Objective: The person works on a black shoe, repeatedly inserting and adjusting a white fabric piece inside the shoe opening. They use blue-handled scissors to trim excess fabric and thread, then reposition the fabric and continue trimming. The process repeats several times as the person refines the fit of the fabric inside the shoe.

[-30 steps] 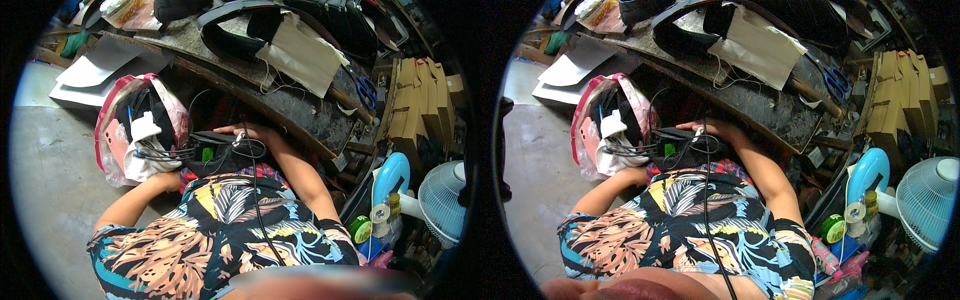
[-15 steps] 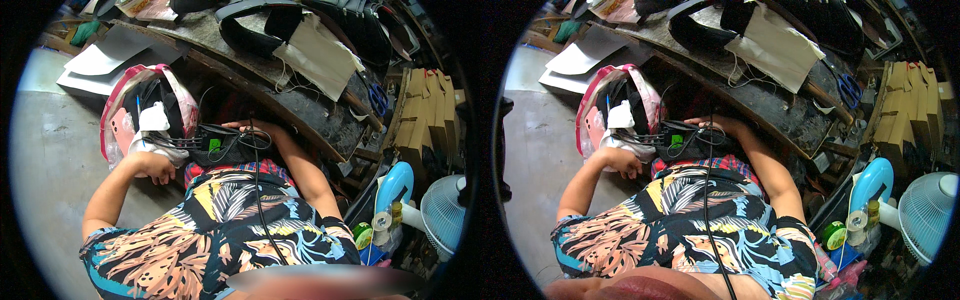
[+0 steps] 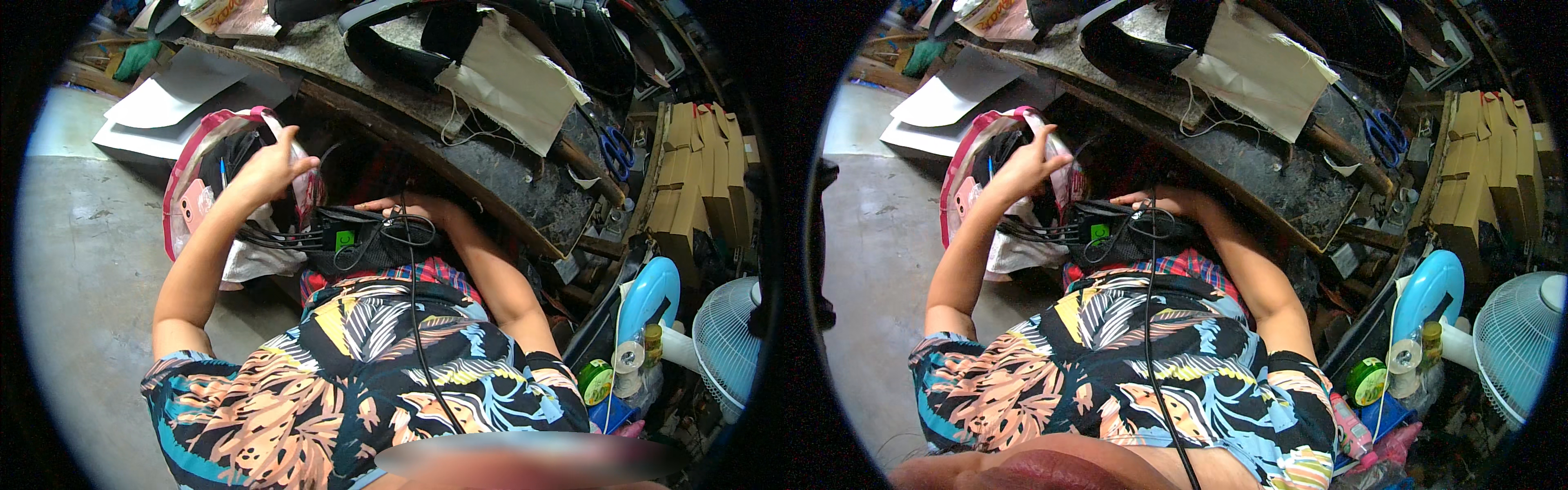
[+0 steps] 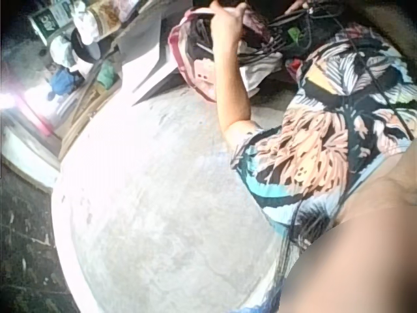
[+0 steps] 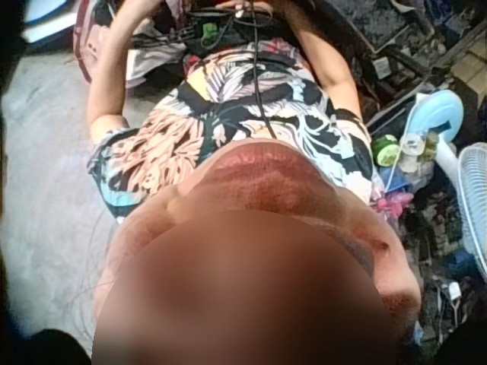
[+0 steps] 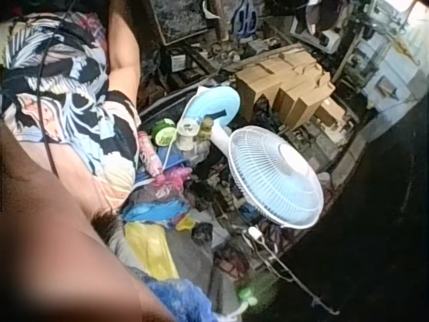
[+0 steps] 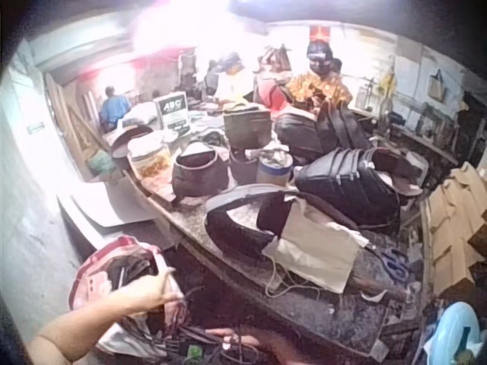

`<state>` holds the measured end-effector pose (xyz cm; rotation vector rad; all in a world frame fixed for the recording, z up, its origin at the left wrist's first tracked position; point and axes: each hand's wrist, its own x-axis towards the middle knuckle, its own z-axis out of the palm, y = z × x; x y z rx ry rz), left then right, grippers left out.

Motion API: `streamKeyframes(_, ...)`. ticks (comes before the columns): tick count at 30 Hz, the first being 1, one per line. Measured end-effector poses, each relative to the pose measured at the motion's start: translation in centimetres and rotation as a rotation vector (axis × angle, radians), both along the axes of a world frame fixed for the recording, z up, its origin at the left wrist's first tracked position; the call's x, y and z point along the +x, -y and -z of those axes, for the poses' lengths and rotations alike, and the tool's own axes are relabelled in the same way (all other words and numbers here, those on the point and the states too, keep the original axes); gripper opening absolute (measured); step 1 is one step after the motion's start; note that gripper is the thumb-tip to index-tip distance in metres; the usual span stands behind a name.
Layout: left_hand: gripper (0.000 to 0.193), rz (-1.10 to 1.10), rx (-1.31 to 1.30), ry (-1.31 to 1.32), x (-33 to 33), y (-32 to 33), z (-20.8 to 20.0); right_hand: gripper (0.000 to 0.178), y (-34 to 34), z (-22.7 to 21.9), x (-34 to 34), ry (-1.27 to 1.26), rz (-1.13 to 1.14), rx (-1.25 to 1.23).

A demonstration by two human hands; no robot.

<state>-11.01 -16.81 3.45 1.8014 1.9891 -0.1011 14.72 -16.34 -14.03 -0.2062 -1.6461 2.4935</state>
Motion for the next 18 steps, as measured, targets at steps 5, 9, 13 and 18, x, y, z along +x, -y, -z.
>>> streamKeyframes(5, 0.046, 0.255, -0.148, 0.010, -0.9, -0.6, 2.9, 0.064, 0.7, -0.1, 0.1, -0.035, 0.014, -0.068)
streamKeyframes(9, 0.044, 0.149, -0.266, 0.309, -0.4, -0.5, 1.8, 0.064, 0.6, 1.2, -0.2, -0.053, -0.010, -0.019)
streamKeyframes(13, 0.047, 0.205, -0.181, 0.100, 0.5, 0.2, 0.4, 0.076, 0.9, 4.4, -1.4, -0.256, 0.124, 0.208)
streamKeyframes(18, 0.051, 0.410, 0.005, -0.224, 1.5, 1.9, -0.9, 0.072, 1.3, 6.2, -0.4, -0.089, 0.262, 0.257)
